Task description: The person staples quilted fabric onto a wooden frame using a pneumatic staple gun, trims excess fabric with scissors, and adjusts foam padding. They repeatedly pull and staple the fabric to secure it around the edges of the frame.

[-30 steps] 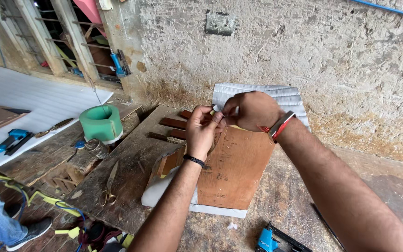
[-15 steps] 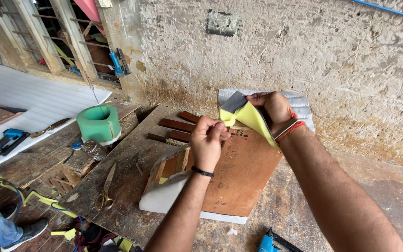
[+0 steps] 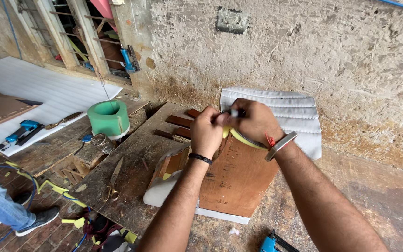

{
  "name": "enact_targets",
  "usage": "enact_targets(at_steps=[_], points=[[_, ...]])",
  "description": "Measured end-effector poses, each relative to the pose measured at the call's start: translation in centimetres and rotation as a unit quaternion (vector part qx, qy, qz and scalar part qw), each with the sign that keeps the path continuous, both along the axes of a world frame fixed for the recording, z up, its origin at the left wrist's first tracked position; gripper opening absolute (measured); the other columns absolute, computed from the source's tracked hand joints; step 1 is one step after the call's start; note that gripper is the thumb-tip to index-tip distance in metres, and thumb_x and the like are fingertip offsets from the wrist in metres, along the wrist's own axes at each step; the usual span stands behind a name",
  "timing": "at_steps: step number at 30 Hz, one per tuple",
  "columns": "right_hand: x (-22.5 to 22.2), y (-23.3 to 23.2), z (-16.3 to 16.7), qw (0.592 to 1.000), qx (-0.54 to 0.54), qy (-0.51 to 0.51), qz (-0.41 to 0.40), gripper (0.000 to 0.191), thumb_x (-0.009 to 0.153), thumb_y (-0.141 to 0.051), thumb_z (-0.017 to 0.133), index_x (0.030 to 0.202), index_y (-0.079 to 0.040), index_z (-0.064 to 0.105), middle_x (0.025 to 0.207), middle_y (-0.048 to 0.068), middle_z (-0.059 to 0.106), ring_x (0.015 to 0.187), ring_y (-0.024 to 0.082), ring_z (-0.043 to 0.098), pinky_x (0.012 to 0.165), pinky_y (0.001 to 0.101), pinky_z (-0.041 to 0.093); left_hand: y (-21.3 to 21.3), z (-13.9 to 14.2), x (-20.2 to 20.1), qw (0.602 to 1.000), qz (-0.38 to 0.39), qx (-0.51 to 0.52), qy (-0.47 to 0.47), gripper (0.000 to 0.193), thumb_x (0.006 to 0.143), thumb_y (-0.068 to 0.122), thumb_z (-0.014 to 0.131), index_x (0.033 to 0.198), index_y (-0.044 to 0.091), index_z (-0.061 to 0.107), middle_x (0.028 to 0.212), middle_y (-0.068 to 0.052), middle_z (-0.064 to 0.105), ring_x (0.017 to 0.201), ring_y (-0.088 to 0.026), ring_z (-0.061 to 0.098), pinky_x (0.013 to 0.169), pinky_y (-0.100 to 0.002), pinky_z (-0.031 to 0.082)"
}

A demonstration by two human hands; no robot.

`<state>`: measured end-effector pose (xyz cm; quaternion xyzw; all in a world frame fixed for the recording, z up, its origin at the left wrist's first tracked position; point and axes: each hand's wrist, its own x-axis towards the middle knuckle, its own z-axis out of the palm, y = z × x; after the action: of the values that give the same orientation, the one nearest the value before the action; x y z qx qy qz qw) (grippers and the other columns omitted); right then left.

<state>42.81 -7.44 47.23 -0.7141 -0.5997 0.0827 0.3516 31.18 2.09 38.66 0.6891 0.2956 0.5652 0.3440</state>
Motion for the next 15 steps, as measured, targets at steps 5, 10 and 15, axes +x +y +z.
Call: enact_targets(at_steps=[5,10,15], points=[[0.9,0.7,-0.7,0.951,0.094,0.291,0.047,0.021,0.091,-0.017,0.079,0.095,0.003,0.078,0.082,0.009,0.075,0.066,0.016,0.062,0.058,0.0307,0.048,-2.5,0.1,-0.7,0.996,0.059,0.071,0.013,0.023,0.09,0.023,0.079,0.08,0.01,0.063,0.068,-0.005,0.069,0.056,-0.018,0.064,0.052,-0.036,0.049],[3.1,0.5,-0.3,0.842,0.142,0.52,0.016,0.015,0.093,-0.015,0.071,0.091,-0.001,0.069,0.081,0.007,0.074,0.064,0.014,0.069,0.056,0.0272,0.057,-9.0,-2.0,-2.1,0.978,-0.145,0.11,0.098,0.014,0.094,0.02,0.07,0.083,0.011,0.067,0.085,-0.004,0.079,0.077,-0.015,0.078,0.065,-0.031,0.061],[3.7,0.2,-0.5,0.883,0.111,0.439,0.121,0.008,0.097,-0.011,0.07,0.098,-0.003,0.072,0.085,0.003,0.073,0.059,0.005,0.058,0.049,0.0182,0.042,-8.0,-2.6,-2.9,0.981,-0.126,0.112,0.094,0.049,0.093,0.048,0.069,0.118,0.005,0.068,0.097,-0.012,0.076,0.077,-0.017,0.074,0.061,-0.032,0.061]])
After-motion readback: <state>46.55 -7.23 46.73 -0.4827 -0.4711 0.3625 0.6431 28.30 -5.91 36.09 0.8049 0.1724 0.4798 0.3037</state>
